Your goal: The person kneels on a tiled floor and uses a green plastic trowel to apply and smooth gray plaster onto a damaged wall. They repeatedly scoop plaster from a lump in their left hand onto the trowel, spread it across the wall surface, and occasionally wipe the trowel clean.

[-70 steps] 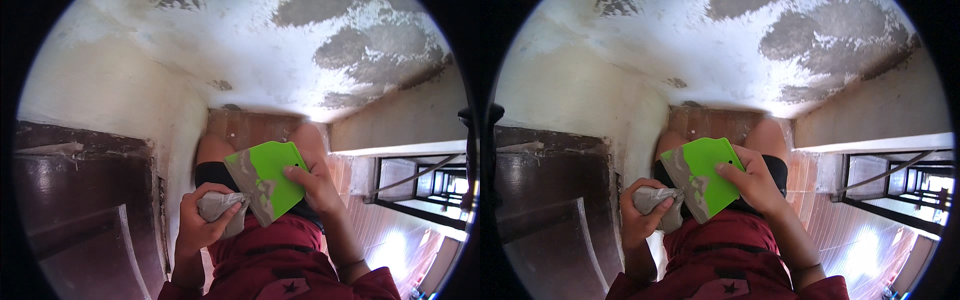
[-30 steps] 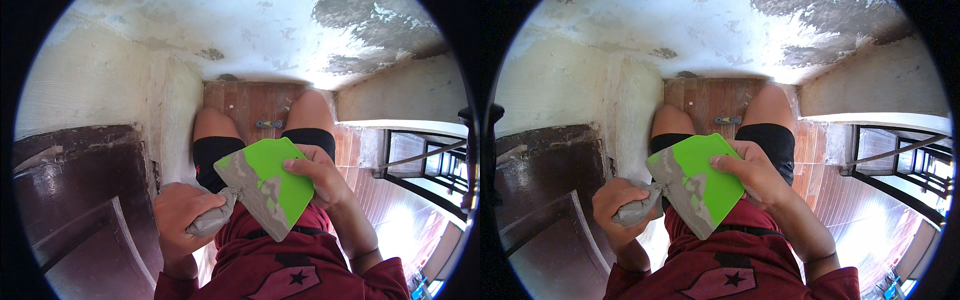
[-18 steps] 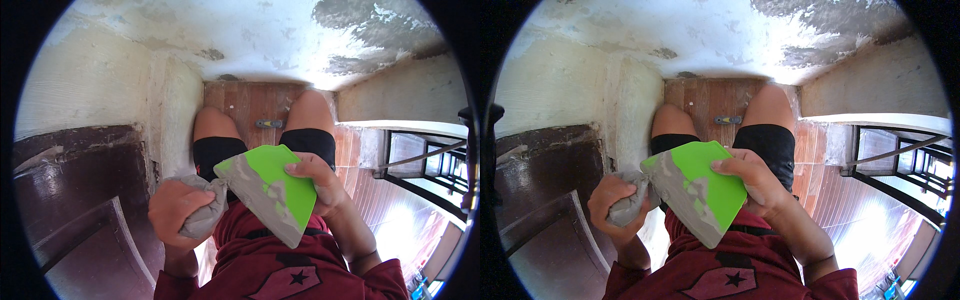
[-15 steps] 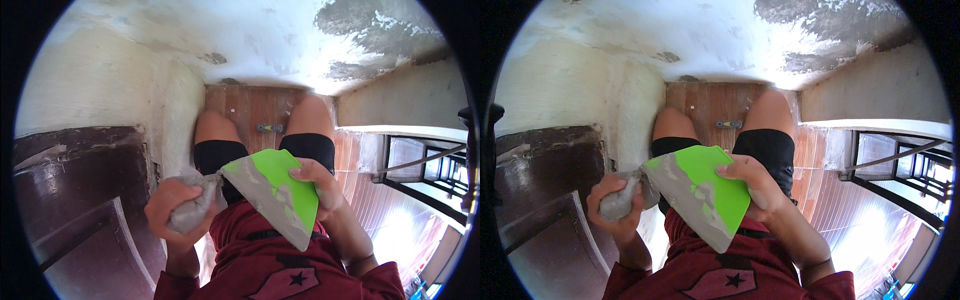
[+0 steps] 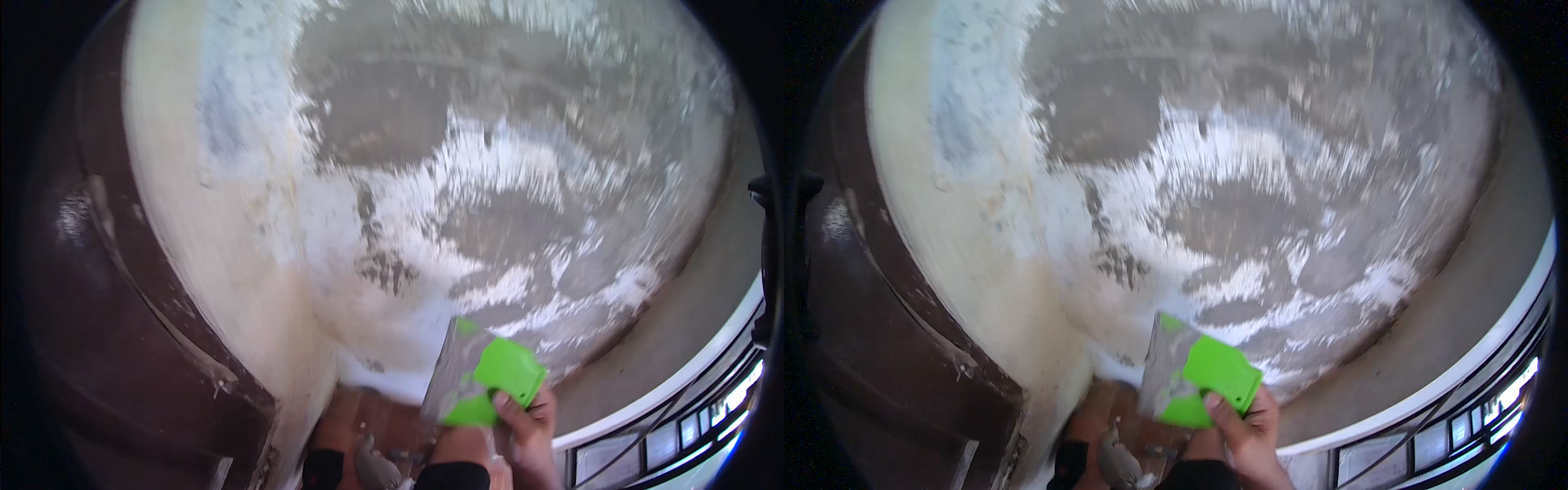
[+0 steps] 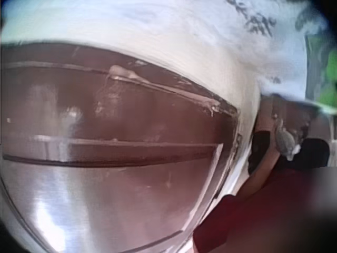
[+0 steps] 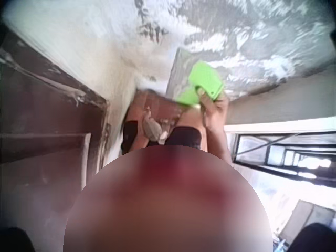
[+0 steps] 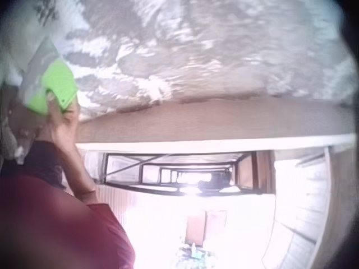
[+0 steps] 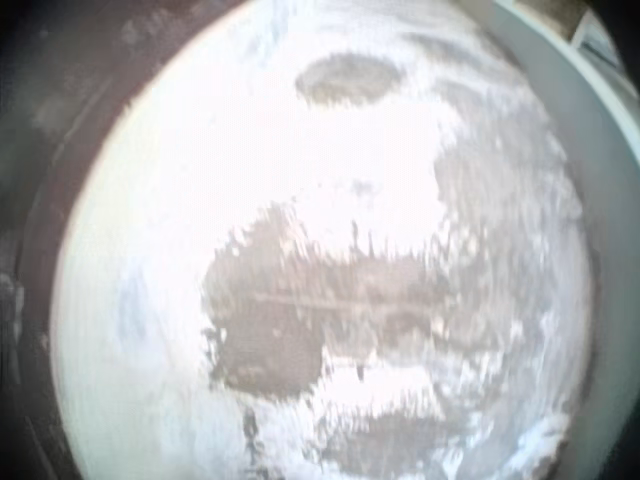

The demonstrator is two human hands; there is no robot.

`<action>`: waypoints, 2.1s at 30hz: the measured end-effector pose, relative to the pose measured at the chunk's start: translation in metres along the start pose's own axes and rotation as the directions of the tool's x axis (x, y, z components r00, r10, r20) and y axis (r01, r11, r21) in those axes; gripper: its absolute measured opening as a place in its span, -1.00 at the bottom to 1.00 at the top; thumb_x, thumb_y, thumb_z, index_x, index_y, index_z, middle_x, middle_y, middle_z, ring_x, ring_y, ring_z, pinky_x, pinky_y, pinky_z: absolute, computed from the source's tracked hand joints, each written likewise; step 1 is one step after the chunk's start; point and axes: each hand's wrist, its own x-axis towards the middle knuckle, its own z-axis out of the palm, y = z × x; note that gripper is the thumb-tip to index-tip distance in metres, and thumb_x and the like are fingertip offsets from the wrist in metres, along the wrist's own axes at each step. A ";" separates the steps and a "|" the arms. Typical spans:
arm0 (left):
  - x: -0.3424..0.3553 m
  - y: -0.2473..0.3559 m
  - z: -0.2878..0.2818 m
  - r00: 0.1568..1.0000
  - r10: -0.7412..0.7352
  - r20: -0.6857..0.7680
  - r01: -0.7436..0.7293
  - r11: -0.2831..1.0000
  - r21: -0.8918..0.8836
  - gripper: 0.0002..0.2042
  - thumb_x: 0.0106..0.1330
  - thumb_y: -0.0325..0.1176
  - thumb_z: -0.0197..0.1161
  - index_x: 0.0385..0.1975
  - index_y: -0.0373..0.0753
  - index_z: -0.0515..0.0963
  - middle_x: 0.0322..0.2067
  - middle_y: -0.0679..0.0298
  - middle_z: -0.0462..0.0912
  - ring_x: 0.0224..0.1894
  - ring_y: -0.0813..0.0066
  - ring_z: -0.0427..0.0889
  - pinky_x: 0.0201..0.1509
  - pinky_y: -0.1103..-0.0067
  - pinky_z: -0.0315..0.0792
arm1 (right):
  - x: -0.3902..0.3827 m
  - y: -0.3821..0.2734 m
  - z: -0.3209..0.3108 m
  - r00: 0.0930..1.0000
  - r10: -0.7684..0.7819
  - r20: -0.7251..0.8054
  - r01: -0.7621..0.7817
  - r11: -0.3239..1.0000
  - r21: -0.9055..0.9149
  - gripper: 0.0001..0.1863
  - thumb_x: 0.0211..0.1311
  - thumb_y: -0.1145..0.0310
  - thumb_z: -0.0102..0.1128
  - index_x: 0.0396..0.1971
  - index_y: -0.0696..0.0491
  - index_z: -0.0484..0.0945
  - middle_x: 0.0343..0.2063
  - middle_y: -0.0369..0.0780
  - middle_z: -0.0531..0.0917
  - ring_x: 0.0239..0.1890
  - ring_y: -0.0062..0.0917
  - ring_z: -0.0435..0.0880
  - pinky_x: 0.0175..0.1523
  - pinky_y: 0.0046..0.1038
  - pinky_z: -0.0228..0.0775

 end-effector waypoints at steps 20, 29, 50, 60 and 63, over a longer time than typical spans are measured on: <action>0.043 -0.034 -0.048 0.999 -0.008 -0.052 0.027 0.926 0.376 -0.73 0.38 -0.07 0.12 -0.16 -0.14 0.45 -0.48 0.29 0.55 -0.45 0.39 0.55 -0.33 0.52 0.48 | 0.207 -0.113 0.141 0.078 -0.239 0.968 0.541 -0.805 -0.243 -0.54 0.14 0.44 0.10 0.10 0.00 0.55 0.12 -0.15 0.59 0.21 -0.34 0.53 0.33 -0.12 0.26; 0.049 -0.040 -0.050 0.998 -0.012 -0.069 0.039 0.911 0.411 -0.72 0.40 -0.08 0.09 -0.11 -0.14 0.45 -0.44 0.29 0.56 -0.41 0.38 0.56 -0.30 0.52 0.49 | 0.210 -0.071 0.107 0.260 -0.101 0.960 0.602 -0.761 -0.243 -0.41 0.13 0.51 0.09 0.25 0.04 0.40 0.28 -0.04 0.42 0.33 -0.23 0.39 0.41 0.07 0.08; 0.049 -0.046 -0.062 0.997 -0.005 -0.074 0.038 0.895 0.445 -0.70 0.44 -0.11 0.03 0.01 -0.15 0.43 -0.33 0.29 0.60 -0.31 0.34 0.60 -0.21 0.50 0.52 | 0.222 -0.042 0.122 0.200 -0.108 0.974 0.540 -0.817 -0.202 -0.50 0.22 0.43 0.07 0.21 0.10 0.45 0.22 0.09 0.44 0.29 -0.05 0.40 0.36 0.16 0.12; 0.049 -0.048 -0.064 0.998 0.008 -0.057 0.019 0.885 0.465 -0.68 0.45 -0.13 0.00 0.06 -0.15 0.42 -0.28 0.29 0.62 -0.26 0.32 0.61 -0.17 0.49 0.53 | 0.178 -0.070 0.134 0.146 -0.156 0.977 0.693 -0.688 -0.213 -0.50 0.19 0.40 0.10 0.19 0.00 0.47 0.20 -0.11 0.52 0.28 -0.29 0.46 0.42 -0.03 0.11; 0.049 -0.046 -0.064 0.998 0.019 -0.057 0.011 0.879 0.477 -0.67 0.46 -0.13 -0.01 0.08 -0.15 0.42 -0.27 0.29 0.63 -0.25 0.32 0.62 -0.16 0.49 0.53 | 0.220 -0.106 0.156 0.093 -0.265 0.960 0.598 -0.756 -0.266 -0.53 0.21 0.38 0.11 0.16 0.03 0.49 0.21 -0.08 0.50 0.30 -0.25 0.43 0.42 -0.03 0.10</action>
